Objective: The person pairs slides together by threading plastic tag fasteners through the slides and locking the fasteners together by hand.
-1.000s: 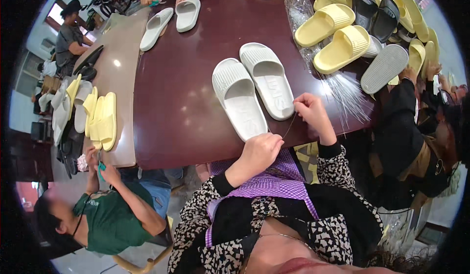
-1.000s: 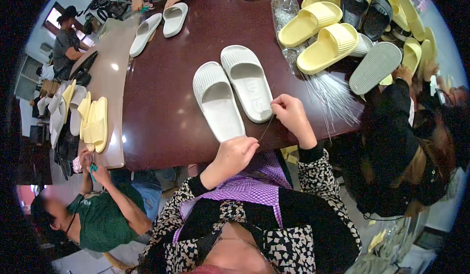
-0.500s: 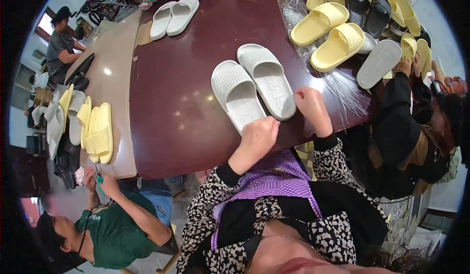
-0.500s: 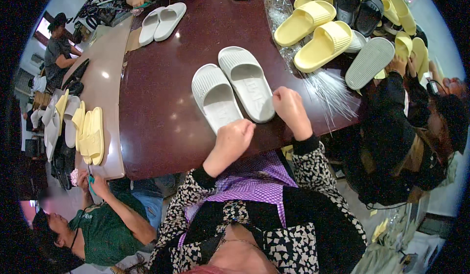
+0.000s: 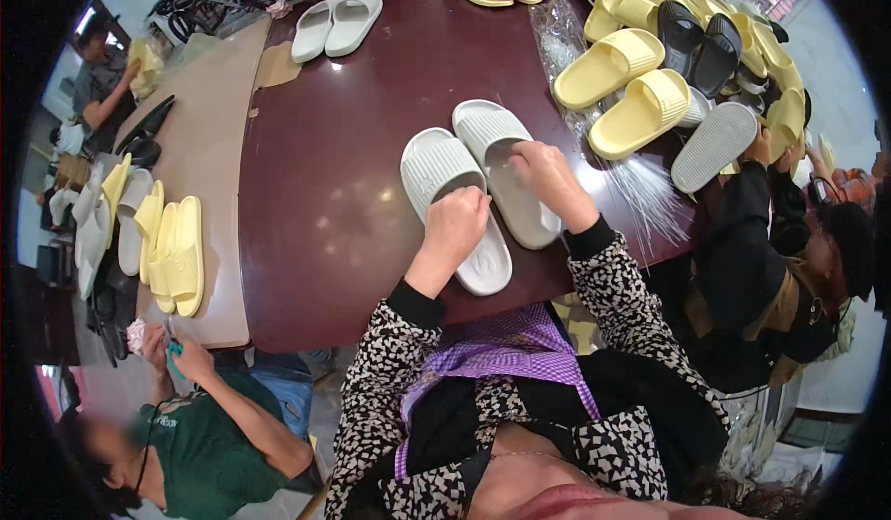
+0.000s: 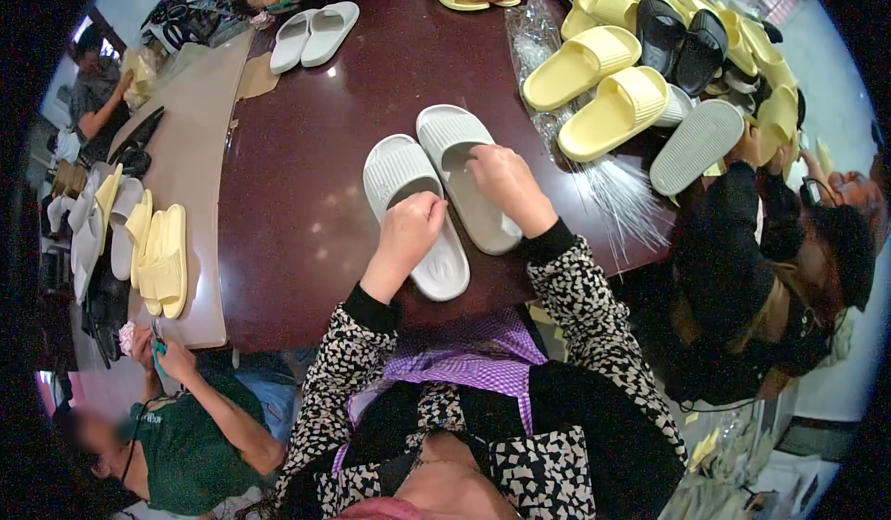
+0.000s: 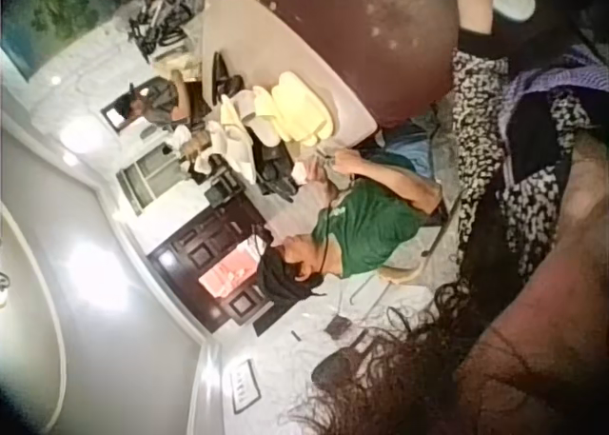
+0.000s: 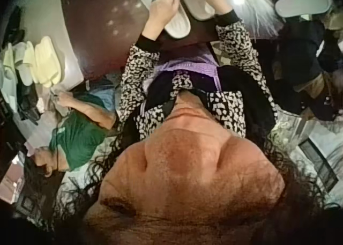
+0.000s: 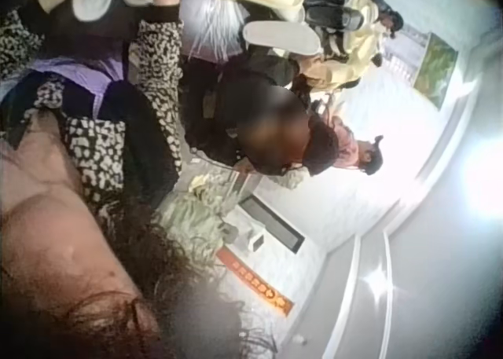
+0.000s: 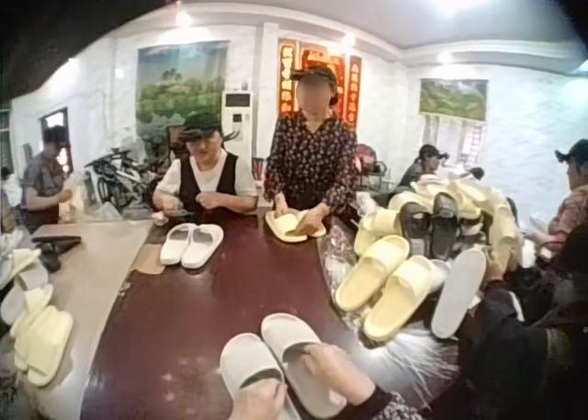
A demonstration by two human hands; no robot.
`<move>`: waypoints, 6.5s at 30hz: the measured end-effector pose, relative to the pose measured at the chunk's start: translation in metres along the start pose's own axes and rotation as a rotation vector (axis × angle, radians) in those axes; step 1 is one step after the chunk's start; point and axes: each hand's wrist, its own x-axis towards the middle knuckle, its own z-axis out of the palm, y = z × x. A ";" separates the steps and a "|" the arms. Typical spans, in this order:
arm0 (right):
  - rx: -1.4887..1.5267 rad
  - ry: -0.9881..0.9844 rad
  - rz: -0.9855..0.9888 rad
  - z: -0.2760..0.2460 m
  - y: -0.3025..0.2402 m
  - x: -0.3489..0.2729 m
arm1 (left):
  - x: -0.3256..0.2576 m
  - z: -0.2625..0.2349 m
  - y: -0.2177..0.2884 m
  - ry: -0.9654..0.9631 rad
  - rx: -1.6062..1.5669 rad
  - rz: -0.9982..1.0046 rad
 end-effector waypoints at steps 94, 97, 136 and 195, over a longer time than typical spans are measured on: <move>0.765 -0.142 0.058 0.032 -0.068 0.041 | 0.043 -0.052 -0.030 0.237 -1.202 -0.522; 0.747 -0.119 0.055 0.036 -0.066 0.042 | 0.044 -0.046 -0.034 0.239 -1.184 -0.526; 0.608 -0.114 -0.148 0.022 -0.062 0.043 | 0.036 -0.050 -0.044 0.116 -1.198 -0.566; -1.106 0.434 0.327 -0.250 0.301 -0.029 | -0.025 -0.006 -0.140 0.258 -1.115 -0.544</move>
